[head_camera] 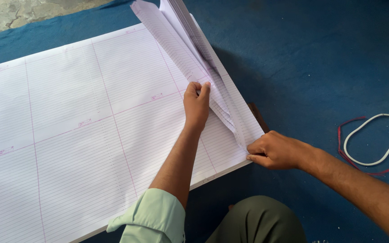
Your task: The person folds a large sheet of lined paper in half, then uses a small wooden block to press and crease the fold. They repeat this process on another sheet, folding and creasing it before setting it aside.
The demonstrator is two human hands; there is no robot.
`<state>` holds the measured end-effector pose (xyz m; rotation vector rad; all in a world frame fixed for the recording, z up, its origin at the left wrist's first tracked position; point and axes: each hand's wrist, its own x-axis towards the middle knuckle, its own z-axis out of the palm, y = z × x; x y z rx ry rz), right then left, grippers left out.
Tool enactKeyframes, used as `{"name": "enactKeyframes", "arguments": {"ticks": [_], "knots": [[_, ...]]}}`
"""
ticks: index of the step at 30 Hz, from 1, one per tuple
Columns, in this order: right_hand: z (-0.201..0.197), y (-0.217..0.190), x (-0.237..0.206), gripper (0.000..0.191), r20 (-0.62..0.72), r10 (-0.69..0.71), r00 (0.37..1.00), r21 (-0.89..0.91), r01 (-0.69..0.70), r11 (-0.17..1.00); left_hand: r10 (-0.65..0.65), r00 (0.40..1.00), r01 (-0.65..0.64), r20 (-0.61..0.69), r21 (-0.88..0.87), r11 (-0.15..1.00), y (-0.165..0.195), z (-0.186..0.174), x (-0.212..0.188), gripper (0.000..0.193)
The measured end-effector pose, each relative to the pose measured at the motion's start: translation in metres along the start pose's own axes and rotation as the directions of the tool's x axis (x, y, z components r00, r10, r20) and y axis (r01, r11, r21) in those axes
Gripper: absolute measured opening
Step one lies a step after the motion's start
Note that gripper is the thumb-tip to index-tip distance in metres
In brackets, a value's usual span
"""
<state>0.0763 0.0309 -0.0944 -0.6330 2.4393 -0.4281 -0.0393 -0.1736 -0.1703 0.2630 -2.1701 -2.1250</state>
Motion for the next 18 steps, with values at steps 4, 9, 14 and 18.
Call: {"name": "enactKeyframes", "arguments": {"ticks": [4, 9, 14, 18], "knots": [[-0.001, 0.000, 0.001, 0.031, 0.003, 0.001, 1.000, 0.004, -0.001, 1.000, 0.014, 0.999, -0.014, 0.032, -0.007, 1.000, 0.014, 0.000, -0.007, 0.053], [-0.001, 0.001, 0.000, 0.031, -0.012, -0.033, 0.999, -0.008, 0.033, 0.999, 0.140, 0.987, -0.140, 0.077, -0.001, 0.990, 0.013, -0.003, -0.008, 0.063], [-0.001, 0.000, 0.001, 0.031, 0.014, 0.004, 1.000, -0.021, -0.004, 1.000, 0.024, 0.988, 0.001, 0.154, -0.161, 0.987, 0.001, -0.004, 0.003, 0.042], [-0.001, 0.000, 0.000, 0.031, 0.001, -0.004, 1.000, -0.017, 0.004, 1.000, -0.122, 0.966, 0.177, 0.228, -0.237, 0.955, 0.003, -0.006, 0.003, 0.056]]}}
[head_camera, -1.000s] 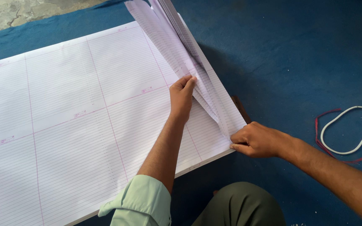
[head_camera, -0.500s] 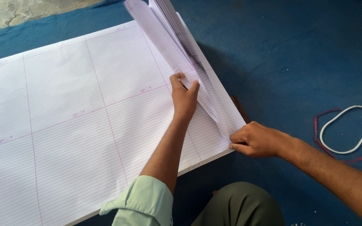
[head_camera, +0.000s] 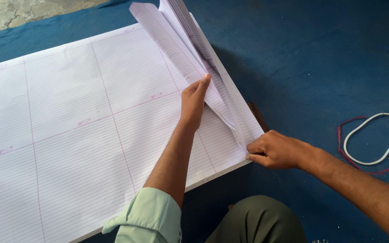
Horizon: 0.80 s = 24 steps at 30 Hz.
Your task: The person folds a large sheet of lined paper in half, then uses a small wooden block to press and crease the fold. They repeat this process on another sheet, folding and creasing it before setting it aside.
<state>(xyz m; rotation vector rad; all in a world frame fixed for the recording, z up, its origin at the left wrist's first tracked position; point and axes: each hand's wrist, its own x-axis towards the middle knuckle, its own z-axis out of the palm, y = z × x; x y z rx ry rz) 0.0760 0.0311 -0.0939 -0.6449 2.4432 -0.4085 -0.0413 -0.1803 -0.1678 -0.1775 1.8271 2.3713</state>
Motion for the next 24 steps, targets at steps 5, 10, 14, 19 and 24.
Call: {"name": "enactKeyframes", "arguments": {"ticks": [5, 10, 14, 19, 24], "knots": [[-0.0004, 0.0006, 0.0002, 0.032, 0.010, 0.005, 1.000, -0.004, -0.005, 1.000, 0.095, 0.995, -0.095, 0.005, 0.080, 0.992, 0.0071, 0.0014, -0.0043, 0.061], [0.0003, 0.0015, 0.0003, 0.032, 0.004, -0.012, 1.000, -0.005, 0.012, 1.000, 0.073, 0.997, -0.070, 0.039, -0.078, 0.995, 0.0066, -0.0025, -0.0040, 0.051], [0.0010, 0.0025, 0.0009, 0.031, 0.001, -0.016, 1.000, -0.007, 0.016, 1.000, 0.019, 1.000, -0.019, 0.000, -0.123, 0.992, 0.0035, -0.0036, 0.0000, 0.038], [0.0021, 0.0025, 0.0019, 0.032, -0.001, -0.023, 1.000, 0.000, 0.023, 1.000, 0.032, 0.995, -0.040, -0.091, -0.091, 0.995, -0.0014, 0.0009, 0.0022, 0.029], [0.0007, 0.0000, 0.0012, 0.031, 0.027, 0.045, 0.999, -0.013, -0.044, 0.999, 0.026, 0.990, -0.032, -0.137, -0.044, 0.998, -0.0010, 0.0016, 0.0000, 0.026]]}}
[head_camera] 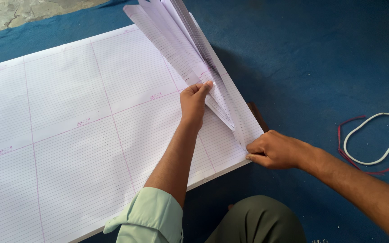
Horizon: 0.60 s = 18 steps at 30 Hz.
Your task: The person folds a large sheet of lined paper in half, then uses a small wooden block to press and crease the fold. They repeat this process on another sheet, folding and creasing it before setting it aside.
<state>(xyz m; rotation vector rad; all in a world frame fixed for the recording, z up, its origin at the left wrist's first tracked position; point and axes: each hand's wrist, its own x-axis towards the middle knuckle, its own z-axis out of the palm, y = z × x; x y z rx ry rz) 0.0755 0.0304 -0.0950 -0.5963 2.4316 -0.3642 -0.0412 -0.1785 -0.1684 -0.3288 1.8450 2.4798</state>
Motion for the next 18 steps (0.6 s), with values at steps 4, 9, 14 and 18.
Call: {"name": "enactKeyframes", "arguments": {"ticks": [4, 9, 14, 18], "knots": [[-0.002, -0.001, -0.001, 0.030, -0.022, -0.044, 0.999, 0.030, 0.044, 0.999, 0.066, 0.998, -0.065, -0.006, 0.108, 0.992, 0.004, 0.002, -0.005, 0.027], [-0.003, -0.001, -0.002, 0.031, -0.025, -0.045, 0.999, 0.034, 0.045, 0.998, 0.223, 0.975, -0.221, 0.007, 0.170, 0.960, 0.010, 0.006, -0.015, 0.071], [-0.002, -0.001, -0.002, 0.032, -0.034, -0.050, 0.998, 0.031, 0.051, 0.998, 0.195, 0.979, -0.202, 0.052, 0.254, 0.946, 0.007, 0.005, -0.012, 0.051], [-0.003, -0.001, -0.002, 0.032, -0.040, -0.069, 0.997, 0.027, 0.071, 0.997, 0.187, 0.980, -0.196, 0.072, 0.153, 0.969, -0.002, 0.003, -0.001, 0.040]]}}
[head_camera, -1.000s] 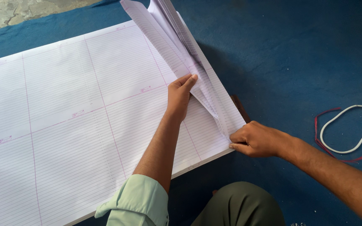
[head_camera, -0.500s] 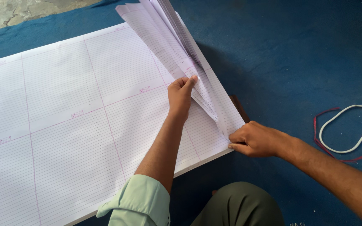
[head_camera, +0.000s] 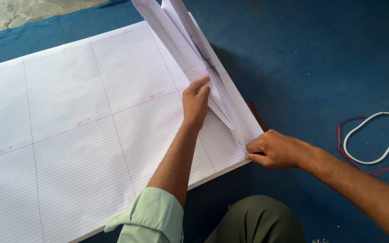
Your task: The person folds a large sheet of lined paper in half, then uses a small wooden block to press and crease the fold. They repeat this process on another sheet, folding and creasing it before setting it aside.
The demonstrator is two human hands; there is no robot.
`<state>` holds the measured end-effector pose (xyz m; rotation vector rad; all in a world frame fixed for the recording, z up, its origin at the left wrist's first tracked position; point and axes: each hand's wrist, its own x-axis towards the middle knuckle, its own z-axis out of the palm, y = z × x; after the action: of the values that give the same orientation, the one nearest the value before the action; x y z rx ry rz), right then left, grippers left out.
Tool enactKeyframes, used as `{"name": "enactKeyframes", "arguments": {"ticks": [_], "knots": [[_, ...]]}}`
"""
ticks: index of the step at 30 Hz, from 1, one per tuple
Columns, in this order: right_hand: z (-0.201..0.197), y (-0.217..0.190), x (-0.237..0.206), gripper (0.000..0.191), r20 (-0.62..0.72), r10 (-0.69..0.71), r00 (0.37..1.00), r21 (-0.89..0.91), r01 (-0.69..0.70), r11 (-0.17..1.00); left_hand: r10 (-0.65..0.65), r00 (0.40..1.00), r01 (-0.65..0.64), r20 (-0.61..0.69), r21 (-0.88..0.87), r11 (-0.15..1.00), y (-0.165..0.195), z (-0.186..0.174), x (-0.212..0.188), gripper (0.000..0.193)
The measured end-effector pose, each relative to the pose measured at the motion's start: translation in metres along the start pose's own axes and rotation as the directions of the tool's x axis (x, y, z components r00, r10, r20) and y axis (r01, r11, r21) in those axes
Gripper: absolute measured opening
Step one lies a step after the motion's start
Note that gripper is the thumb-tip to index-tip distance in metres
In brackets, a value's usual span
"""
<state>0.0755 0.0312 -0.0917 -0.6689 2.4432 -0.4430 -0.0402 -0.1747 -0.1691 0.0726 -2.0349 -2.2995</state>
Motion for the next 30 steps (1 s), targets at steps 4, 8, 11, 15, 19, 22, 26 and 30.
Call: {"name": "enactKeyframes", "arguments": {"ticks": [4, 8, 11, 15, 19, 22, 26, 30], "knots": [[0.0011, 0.0002, 0.0007, 0.031, 0.000, -0.006, 1.000, 0.000, 0.006, 1.000, -0.119, 0.992, 0.123, 0.032, -0.194, 0.973, -0.0040, -0.0023, 0.0059, 0.041], [0.0018, 0.0008, 0.0006, 0.031, 0.002, -0.001, 1.000, -0.004, 0.001, 1.000, -0.119, 0.990, 0.134, 0.080, -0.226, 0.965, -0.0030, -0.0035, 0.0034, 0.046], [0.0020, 0.0007, 0.0011, 0.031, 0.012, 0.012, 1.000, -0.003, -0.012, 1.000, -0.093, 0.992, 0.109, 0.088, -0.210, 0.971, -0.0020, -0.0041, 0.0026, 0.047], [0.0021, 0.0005, 0.0011, 0.032, 0.017, 0.017, 1.000, -0.008, -0.017, 1.000, -0.102, 0.992, 0.116, 0.077, -0.210, 0.971, -0.0021, -0.0047, 0.0032, 0.047], [0.0021, 0.0007, 0.0014, 0.031, 0.016, 0.009, 1.000, 0.002, -0.009, 1.000, -0.099, 0.993, 0.112, 0.068, -0.210, 0.971, -0.0009, -0.0051, 0.0028, 0.047], [0.0021, 0.0009, 0.0017, 0.030, 0.022, 0.011, 1.000, -0.003, -0.011, 1.000, -0.138, 0.988, 0.150, 0.069, -0.208, 0.967, 0.0008, -0.0049, 0.0019, 0.047], [0.0023, 0.0006, 0.0018, 0.029, 0.020, 0.007, 1.000, -0.001, -0.007, 1.000, -0.100, 0.992, 0.114, 0.077, -0.202, 0.973, 0.0018, -0.0053, 0.0013, 0.046], [0.0024, 0.0003, 0.0016, 0.029, 0.015, 0.000, 1.000, -0.013, 0.001, 1.000, -0.119, 0.991, 0.130, 0.067, -0.205, 0.970, 0.0011, -0.0054, 0.0016, 0.045]]}}
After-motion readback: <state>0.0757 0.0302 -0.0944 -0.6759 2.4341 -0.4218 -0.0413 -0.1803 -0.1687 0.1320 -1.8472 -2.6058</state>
